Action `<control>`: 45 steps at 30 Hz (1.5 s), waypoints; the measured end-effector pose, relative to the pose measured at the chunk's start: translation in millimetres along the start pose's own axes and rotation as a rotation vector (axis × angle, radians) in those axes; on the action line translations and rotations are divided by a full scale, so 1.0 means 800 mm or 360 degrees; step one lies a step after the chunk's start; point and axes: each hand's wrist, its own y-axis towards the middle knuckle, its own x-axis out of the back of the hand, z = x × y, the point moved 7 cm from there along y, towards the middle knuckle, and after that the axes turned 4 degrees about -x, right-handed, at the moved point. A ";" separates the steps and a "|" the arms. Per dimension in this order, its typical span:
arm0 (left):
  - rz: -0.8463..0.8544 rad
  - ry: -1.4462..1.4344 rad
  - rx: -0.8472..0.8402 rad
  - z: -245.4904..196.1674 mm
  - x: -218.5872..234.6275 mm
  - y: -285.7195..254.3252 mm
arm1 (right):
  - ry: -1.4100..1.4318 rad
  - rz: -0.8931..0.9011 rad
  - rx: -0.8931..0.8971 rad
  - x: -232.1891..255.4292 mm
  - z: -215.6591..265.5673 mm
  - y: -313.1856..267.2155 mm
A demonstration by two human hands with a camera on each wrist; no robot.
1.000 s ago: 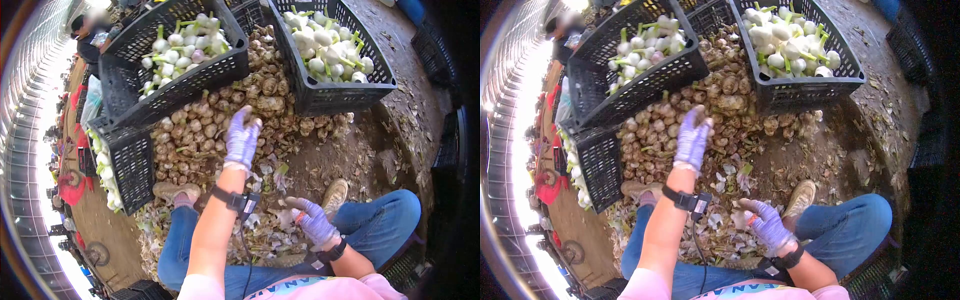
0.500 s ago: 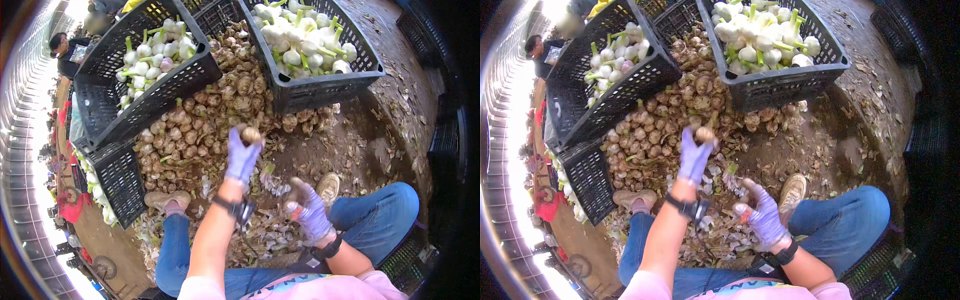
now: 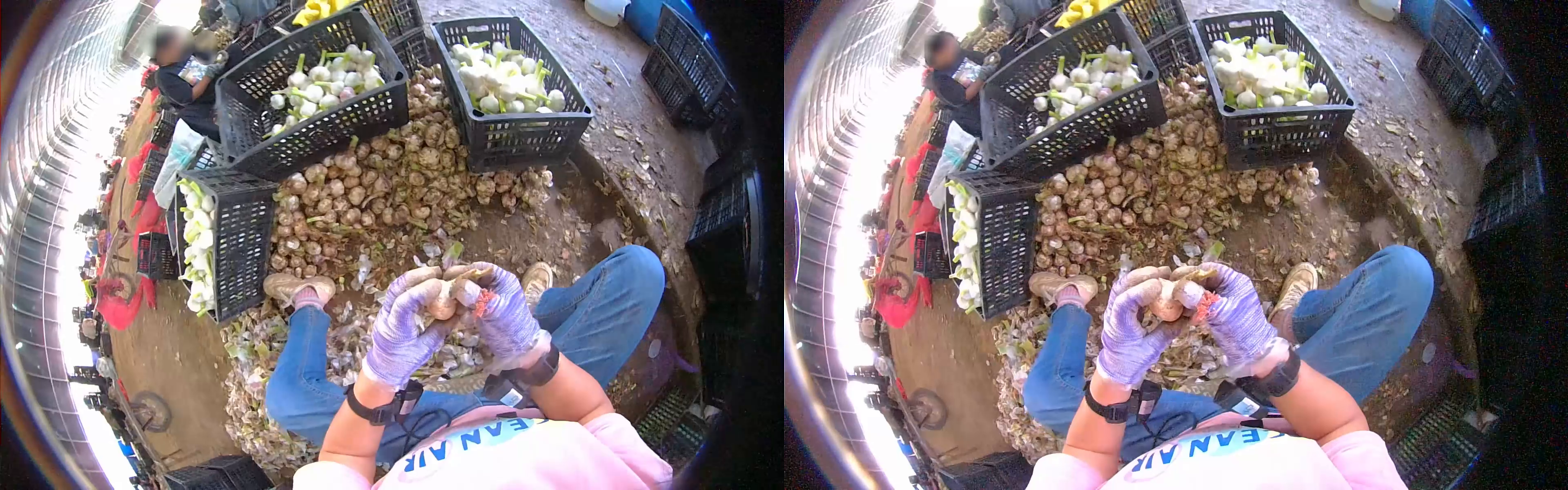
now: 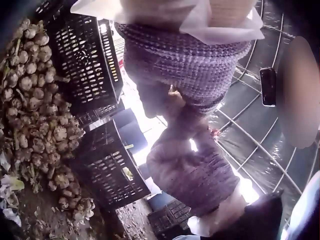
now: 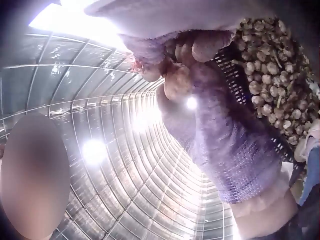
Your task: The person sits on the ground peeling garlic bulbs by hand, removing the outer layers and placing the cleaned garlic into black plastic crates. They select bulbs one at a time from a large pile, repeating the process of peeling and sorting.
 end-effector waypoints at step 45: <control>-0.0284 -0.0910 0.0617 -0.002 -0.012 -0.057 | -0.0354 0.0350 -0.0237 -0.013 0.014 -0.031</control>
